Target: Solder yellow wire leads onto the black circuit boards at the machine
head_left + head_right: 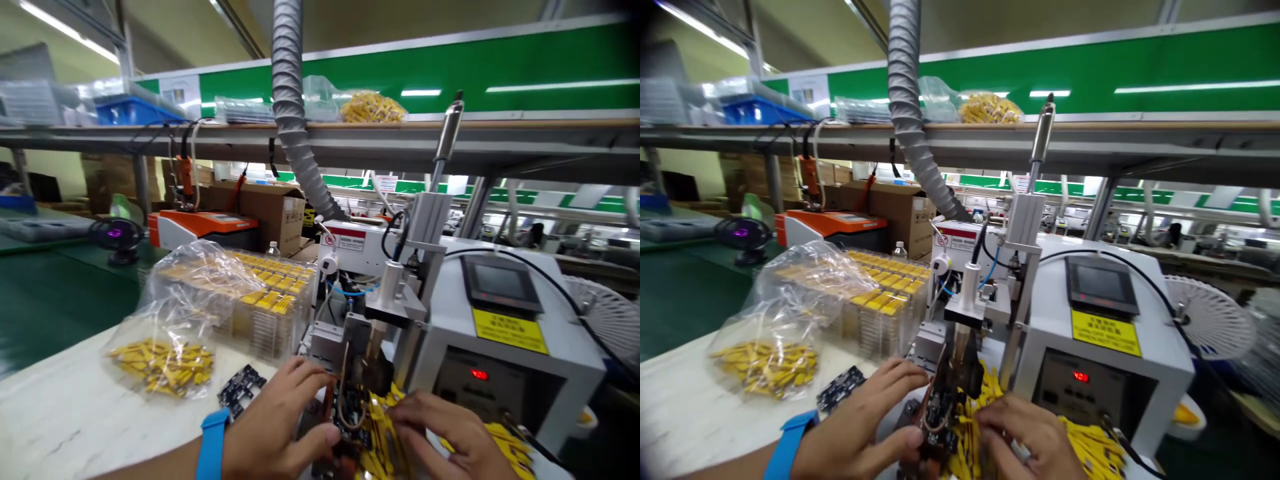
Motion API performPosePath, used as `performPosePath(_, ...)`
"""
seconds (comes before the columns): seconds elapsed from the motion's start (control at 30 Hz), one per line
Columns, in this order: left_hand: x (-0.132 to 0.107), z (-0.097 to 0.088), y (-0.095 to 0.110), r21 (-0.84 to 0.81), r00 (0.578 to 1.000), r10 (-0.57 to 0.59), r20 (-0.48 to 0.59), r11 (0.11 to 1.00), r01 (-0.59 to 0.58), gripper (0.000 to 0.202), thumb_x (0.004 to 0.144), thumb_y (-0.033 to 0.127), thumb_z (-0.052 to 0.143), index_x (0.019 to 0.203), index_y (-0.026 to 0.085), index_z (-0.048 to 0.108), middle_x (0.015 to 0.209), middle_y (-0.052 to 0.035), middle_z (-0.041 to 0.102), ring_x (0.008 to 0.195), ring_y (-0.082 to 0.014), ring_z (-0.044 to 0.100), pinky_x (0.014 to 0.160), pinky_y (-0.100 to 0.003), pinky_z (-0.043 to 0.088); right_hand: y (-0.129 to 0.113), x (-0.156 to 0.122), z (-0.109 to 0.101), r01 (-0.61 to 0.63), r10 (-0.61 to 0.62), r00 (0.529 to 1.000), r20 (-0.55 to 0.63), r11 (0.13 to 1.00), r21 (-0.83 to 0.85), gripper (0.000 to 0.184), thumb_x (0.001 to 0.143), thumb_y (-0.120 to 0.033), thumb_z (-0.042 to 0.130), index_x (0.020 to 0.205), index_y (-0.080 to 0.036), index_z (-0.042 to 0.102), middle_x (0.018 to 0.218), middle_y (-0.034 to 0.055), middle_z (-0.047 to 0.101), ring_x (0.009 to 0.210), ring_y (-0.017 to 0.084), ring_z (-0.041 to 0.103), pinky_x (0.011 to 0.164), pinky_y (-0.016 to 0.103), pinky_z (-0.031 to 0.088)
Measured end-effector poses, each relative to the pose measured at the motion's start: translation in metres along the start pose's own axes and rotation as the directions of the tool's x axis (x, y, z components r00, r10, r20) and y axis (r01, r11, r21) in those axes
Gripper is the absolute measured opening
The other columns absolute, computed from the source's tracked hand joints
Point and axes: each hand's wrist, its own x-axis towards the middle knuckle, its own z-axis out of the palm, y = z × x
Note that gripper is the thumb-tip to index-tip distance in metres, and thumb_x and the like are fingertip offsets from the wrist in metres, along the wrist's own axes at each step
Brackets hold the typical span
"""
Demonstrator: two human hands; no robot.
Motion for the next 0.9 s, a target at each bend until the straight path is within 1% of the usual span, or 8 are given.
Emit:
performPosePath(0.07,0.003,0.002,-0.002,0.038,0.998,-0.003,0.064,0.999,0.001,0.045,0.086,0.03,0.063,0.128,0.022,0.049,0.129,-0.0084,0.056,0.12,-0.0297,0.044,0.102,-0.049,0.038,-0.001,0.003,0.001,-0.034,0.034,0.999,-0.008,0.999,0.01,0.021,0.089,-0.02,0.051,0.087,-0.023,0.072,0.081,0.0036,0.07,0.075,0.018,0.068,0.068,0.025,0.056)
performPosePath(0.13,0.005,0.006,-0.002,0.068,0.996,-0.005,0.088,0.998,-0.001,0.044,0.086,0.029,0.062,0.129,0.024,0.05,0.133,-0.0077,0.054,0.124,-0.0308,0.041,0.104,-0.051,0.037,-0.004,0.005,0.002,-0.028,0.028,1.0,-0.013,0.999,0.022,0.023,0.089,-0.019,0.049,0.089,-0.021,0.071,0.079,0.0039,0.068,0.072,0.017,0.066,0.066,0.025,0.055)
performPosePath(0.2,0.007,0.01,-0.001,0.085,0.996,-0.012,0.087,0.996,0.004,0.042,0.087,0.026,0.062,0.127,0.025,0.052,0.133,-0.0069,0.054,0.125,-0.031,0.04,0.103,-0.052,0.037,-0.007,0.006,0.004,-0.013,0.014,1.0,-0.025,0.999,0.035,0.023,0.089,-0.017,0.048,0.09,-0.019,0.071,0.079,0.0047,0.067,0.072,0.017,0.065,0.066,0.026,0.054)
performPosePath(0.33,0.005,0.012,0.004,0.076,0.994,-0.018,0.111,0.997,0.01,0.041,0.085,0.025,0.063,0.125,0.025,0.054,0.133,-0.0068,0.054,0.12,-0.0295,0.046,0.102,-0.049,0.041,-0.011,0.003,0.008,0.038,-0.035,0.999,-0.04,0.996,0.086,0.024,0.09,-0.014,0.047,0.092,-0.017,0.071,0.083,0.0069,0.066,0.076,0.017,0.065,0.069,0.026,0.054)
performPosePath(0.43,0.001,0.011,0.007,0.101,0.994,-0.023,0.109,0.995,0.012,0.047,0.081,0.027,0.067,0.127,0.026,0.053,0.134,-0.0067,0.053,0.12,-0.0303,0.046,0.102,-0.047,0.042,-0.011,0.0,0.011,0.076,-0.073,0.997,-0.034,0.993,0.085,0.025,0.089,-0.011,0.047,0.096,-0.015,0.071,0.086,0.0082,0.066,0.078,0.018,0.064,0.07,0.027,0.054)
performPosePath(0.6,-0.002,0.011,0.006,0.114,0.996,-0.007,0.094,0.993,-0.003,0.049,0.085,0.027,0.063,0.132,0.028,0.049,0.135,-0.0056,0.052,0.119,-0.0302,0.048,0.1,-0.045,0.044,-0.008,-0.005,0.014,0.152,-0.153,0.988,-0.021,0.988,-0.01,0.03,0.087,-0.006,0.045,0.102,-0.013,0.07,0.089,0.011,0.063,0.081,0.019,0.063,0.07,0.03,0.055)
performPosePath(0.77,-0.002,0.011,0.004,0.132,0.994,0.03,0.102,0.99,-0.044,0.05,0.084,0.027,0.063,0.132,0.027,0.048,0.134,-0.0058,0.053,0.119,-0.0316,0.047,0.1,-0.049,0.044,-0.008,-0.005,0.012,0.166,-0.166,0.986,-0.001,0.984,-0.068,0.034,0.086,-0.004,0.043,0.104,-0.016,0.069,0.09,0.0105,0.062,0.081,0.019,0.062,0.07,0.029,0.055)
performPosePath(0.9,-0.003,0.011,0.006,0.188,0.994,0.067,0.089,0.979,-0.083,0.048,0.085,0.023,0.062,0.132,0.029,0.048,0.134,-0.0043,0.054,0.121,-0.0309,0.045,0.1,-0.049,0.044,-0.006,-0.002,0.012,0.211,-0.212,0.977,-0.01,0.976,-0.06,0.035,0.086,-0.005,0.041,0.103,-0.016,0.069,0.088,0.0108,0.062,0.079,0.019,0.062,0.068,0.029,0.055)
